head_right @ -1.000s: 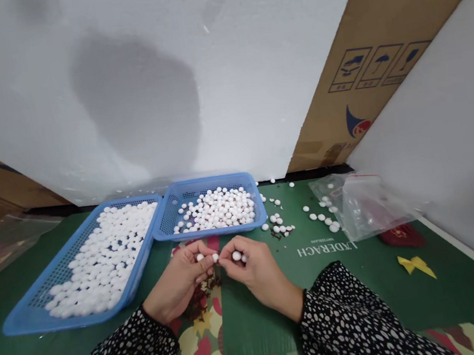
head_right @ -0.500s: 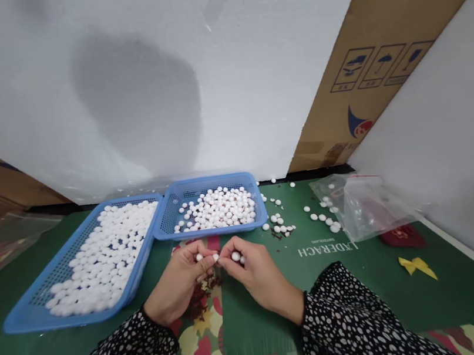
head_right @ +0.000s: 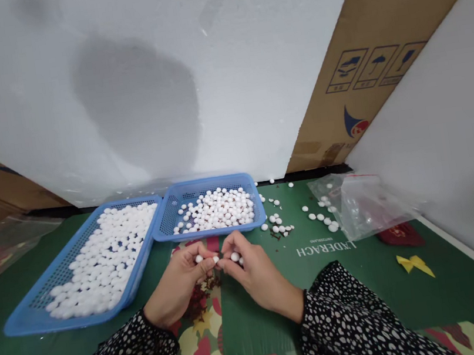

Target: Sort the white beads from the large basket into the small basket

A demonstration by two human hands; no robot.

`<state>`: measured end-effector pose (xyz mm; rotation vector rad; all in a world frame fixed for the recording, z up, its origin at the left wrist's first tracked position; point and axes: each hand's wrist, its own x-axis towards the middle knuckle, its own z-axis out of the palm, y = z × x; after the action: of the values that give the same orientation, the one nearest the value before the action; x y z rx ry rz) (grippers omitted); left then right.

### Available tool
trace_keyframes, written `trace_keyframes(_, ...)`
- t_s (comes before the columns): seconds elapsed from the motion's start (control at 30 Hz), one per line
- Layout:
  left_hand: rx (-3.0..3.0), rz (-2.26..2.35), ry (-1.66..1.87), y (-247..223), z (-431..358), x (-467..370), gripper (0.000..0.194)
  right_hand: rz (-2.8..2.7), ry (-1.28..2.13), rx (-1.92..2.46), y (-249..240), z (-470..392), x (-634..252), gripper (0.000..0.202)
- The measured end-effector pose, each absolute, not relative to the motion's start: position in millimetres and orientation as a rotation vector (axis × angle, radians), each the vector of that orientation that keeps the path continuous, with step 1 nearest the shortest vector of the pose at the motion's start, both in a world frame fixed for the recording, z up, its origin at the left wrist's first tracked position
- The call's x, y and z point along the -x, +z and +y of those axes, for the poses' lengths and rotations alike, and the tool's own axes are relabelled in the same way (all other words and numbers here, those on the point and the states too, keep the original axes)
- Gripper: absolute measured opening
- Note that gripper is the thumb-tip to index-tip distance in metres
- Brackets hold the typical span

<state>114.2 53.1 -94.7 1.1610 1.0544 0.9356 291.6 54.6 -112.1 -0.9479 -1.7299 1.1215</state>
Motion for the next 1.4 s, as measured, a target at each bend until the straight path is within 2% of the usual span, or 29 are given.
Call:
trace_keyframes(0.1,-1.091,1.007,0.935,-94.7,53.4,-115.5,0.029,-1.812,1.147,0.872,-108.3,58.9,-295.8,0.028)
trace_keyframes(0.27,-1.099,0.989,0.933,-88.0,54.3,-112.5,0.028,-1.923,1.142,0.805,-97.2,64.2,-296.2,0.009)
trace_keyframes(0.37,-1.200,1.066,0.889,-81.7,56.1,-105.1,0.026,-1.915,0.995,0.864,-81.3,79.2,-295.7,0.010)
trace_keyframes(0.5,-1.330,1.094,0.694,-80.1,59.3,-96.0,0.034,-1.906,0.724,0.953,-62.9,121.9,-291.4,0.012)
trace_keyframes(0.63,-1.296,1.099,0.694,-80.4,61.6,-91.3,0.038,-2.029,0.459,1.093,-66.1,167.0,-278.4,0.016)
trace_keyframes(0.77,-1.215,1.114,0.691,-75.7,60.1,-88.2,0.031,-2.199,0.463,1.020,-75.8,184.8,-270.0,0.027)
trace_keyframes(0.83,-1.195,1.111,0.712,-74.9,59.1,-87.6,0.025,-2.226,0.441,0.968,-78.2,177.4,-271.8,0.026)
trace_keyframes(0.93,-1.232,1.096,0.789,-77.2,59.4,-88.2,0.019,-2.105,0.330,0.919,-82.7,149.2,-279.9,0.009)
trace_keyframes(1.23,-1.317,1.152,0.891,-84.1,64.0,-92.9,0.024,-2.083,0.316,0.819,-109.2,92.2,-290.1,0.015)
trace_keyframes(1.4,-1.283,1.112,0.930,-84.8,65.0,-93.4,0.022,-2.389,0.328,1.089,-124.7,78.3,-279.3,0.011)
